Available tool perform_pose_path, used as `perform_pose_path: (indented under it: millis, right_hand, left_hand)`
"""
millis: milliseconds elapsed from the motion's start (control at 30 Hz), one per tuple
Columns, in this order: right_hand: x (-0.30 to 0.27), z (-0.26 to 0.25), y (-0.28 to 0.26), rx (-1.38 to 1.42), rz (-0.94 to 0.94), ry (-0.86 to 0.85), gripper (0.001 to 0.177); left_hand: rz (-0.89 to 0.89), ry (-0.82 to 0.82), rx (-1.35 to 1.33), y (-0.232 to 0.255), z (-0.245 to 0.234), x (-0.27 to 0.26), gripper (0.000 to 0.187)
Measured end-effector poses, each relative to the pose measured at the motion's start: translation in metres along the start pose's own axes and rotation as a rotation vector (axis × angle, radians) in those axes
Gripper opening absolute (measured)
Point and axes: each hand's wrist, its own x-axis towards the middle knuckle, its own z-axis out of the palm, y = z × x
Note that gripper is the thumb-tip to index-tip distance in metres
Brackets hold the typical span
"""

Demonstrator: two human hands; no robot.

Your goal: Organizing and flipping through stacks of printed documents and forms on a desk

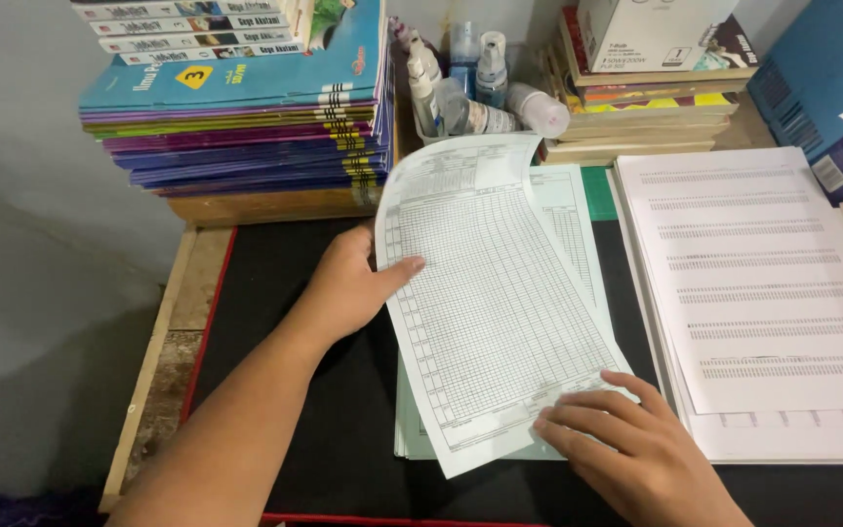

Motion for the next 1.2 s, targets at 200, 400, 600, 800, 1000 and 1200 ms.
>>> perform_pose_path:
  millis: [200, 400, 600, 800, 1000, 1200]
  right_hand:
    - [0.03, -0.019, -0.027, 0.147, -0.071, 0.159, 0.015]
    - [0.006, 0.002, -0.009, 0.015, 0.053, 0.109, 0.04]
    - [0.006, 0.002, -0.012, 0.014, 0.083, 0.122, 0.047]
    - [0.004, 0.009, -0.008, 0.03, -0.034, -0.008, 0.049]
    - [0.008, 0.006, -0.01, 0.035, -0.052, 0.013, 0.035]
    - [0.005, 0.006, -0.007, 0.058, -0.081, 0.016, 0.023]
  left_hand:
    - [0.128, 0.024, -0.077, 0.003, -0.002, -0.001, 0.048]
    - [0.108, -0.002, -0.144, -0.002, -0.002, 0.003, 0.046]
    - [0.095, -0.054, -0.246, -0.01, -0.001, 0.006, 0.035]
    - [0.064, 0.014, -0.123, 0.002, 0.005, 0.001, 0.067]
    - [0.275, 0.166, 0.122, 0.002, 0.002, -0.002, 0.073]
    - [0.374, 0.178, 0.246, -0.012, 0.004, 0.002, 0.055]
